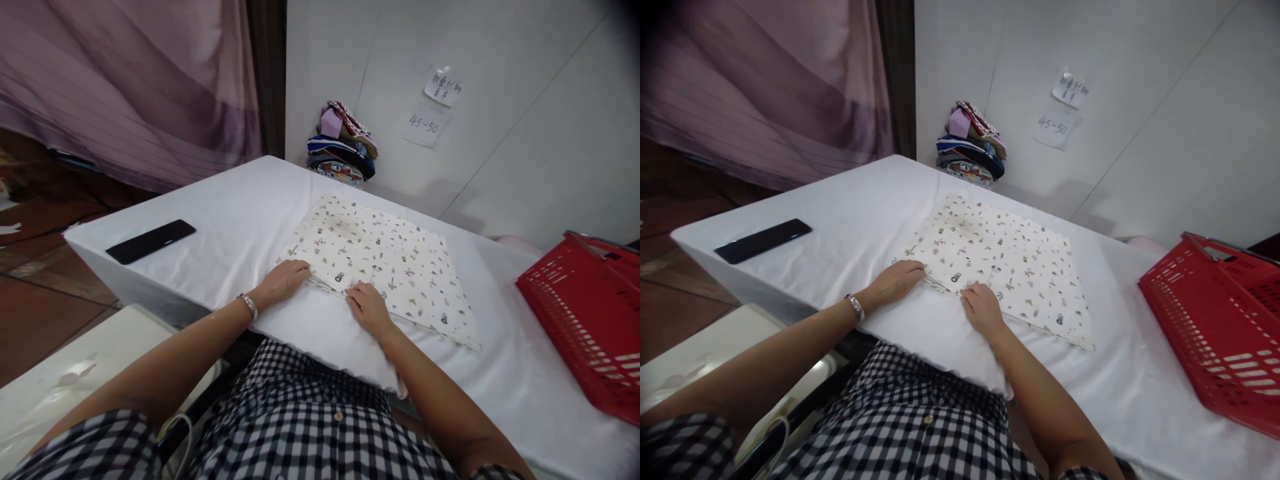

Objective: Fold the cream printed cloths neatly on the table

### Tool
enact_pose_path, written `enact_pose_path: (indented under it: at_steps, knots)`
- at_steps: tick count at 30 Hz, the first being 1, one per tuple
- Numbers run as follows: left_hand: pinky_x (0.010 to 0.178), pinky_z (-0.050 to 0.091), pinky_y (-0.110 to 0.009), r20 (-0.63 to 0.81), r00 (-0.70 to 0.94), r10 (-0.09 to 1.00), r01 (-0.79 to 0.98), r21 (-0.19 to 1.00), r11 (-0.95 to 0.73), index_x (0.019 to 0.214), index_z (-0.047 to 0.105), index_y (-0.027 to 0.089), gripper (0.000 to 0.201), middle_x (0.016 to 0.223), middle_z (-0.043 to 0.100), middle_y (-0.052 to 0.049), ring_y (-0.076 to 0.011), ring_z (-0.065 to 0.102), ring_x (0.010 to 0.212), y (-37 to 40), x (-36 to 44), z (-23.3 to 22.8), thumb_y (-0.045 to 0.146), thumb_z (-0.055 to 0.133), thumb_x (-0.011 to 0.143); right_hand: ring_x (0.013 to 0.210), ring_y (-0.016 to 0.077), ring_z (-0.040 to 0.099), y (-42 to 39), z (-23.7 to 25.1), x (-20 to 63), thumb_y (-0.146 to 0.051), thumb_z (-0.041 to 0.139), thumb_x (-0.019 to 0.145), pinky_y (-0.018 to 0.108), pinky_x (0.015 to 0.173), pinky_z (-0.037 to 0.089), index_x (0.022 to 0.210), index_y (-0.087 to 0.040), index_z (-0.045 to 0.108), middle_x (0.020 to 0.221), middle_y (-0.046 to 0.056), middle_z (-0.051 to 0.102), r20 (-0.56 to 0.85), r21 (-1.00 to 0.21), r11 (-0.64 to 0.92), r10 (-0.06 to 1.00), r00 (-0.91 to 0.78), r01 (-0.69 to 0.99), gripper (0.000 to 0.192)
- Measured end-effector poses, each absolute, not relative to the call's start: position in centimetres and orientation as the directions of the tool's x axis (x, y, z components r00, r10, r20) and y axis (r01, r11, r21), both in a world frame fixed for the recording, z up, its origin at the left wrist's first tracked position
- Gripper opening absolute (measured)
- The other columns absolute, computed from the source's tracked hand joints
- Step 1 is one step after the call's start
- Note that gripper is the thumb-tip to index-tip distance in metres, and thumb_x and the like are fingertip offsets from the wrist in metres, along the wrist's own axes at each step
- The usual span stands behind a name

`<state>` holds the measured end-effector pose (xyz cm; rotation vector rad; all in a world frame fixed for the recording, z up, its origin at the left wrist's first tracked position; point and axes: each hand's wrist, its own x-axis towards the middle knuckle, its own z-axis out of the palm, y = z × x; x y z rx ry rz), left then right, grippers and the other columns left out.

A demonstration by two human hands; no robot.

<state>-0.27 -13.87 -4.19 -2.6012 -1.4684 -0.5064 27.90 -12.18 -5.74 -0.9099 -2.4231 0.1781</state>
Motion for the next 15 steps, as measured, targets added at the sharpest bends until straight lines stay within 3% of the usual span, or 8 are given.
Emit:
enact_pose_path:
  at_steps: [9,15]
  knots:
    - [0.082,0.043,-0.036,0.293,0.416,0.861,0.889,0.066,-0.452,0.086,0.061,0.016,0.029,0.099,0.063,-0.009,-0.0196,0.056,0.091,-14.5,-0.8,-3.5,0.023,0.034,0.093,0.09,0.0212,0.053,-12.1,-5.9,28.0,-0.026,0.044,0.093,0.036,0.08,0.046,0.103,-0.021,0.066,0.094,0.008,0.061,0.432,-0.279,0.77,0.635,-0.641,0.574,0.025]
    - [0.084,0.043,-0.036,0.311,0.425,0.85,0.883,0.067,-0.465,0.09,0.062,0.016,0.027,0.097,0.064,-0.007,-0.0188,0.056,0.093,-14.9,-1.2,-3.8,0.018,0.035,0.092,0.088,0.0215,0.051,-12.0,-5.8,28.0,-0.027,0.046,0.092,0.036,0.08,0.045,0.103,-0.02,0.065,0.095,0.008,0.061,0.395,-0.281,0.768,0.639,-0.659,0.576,0.023]
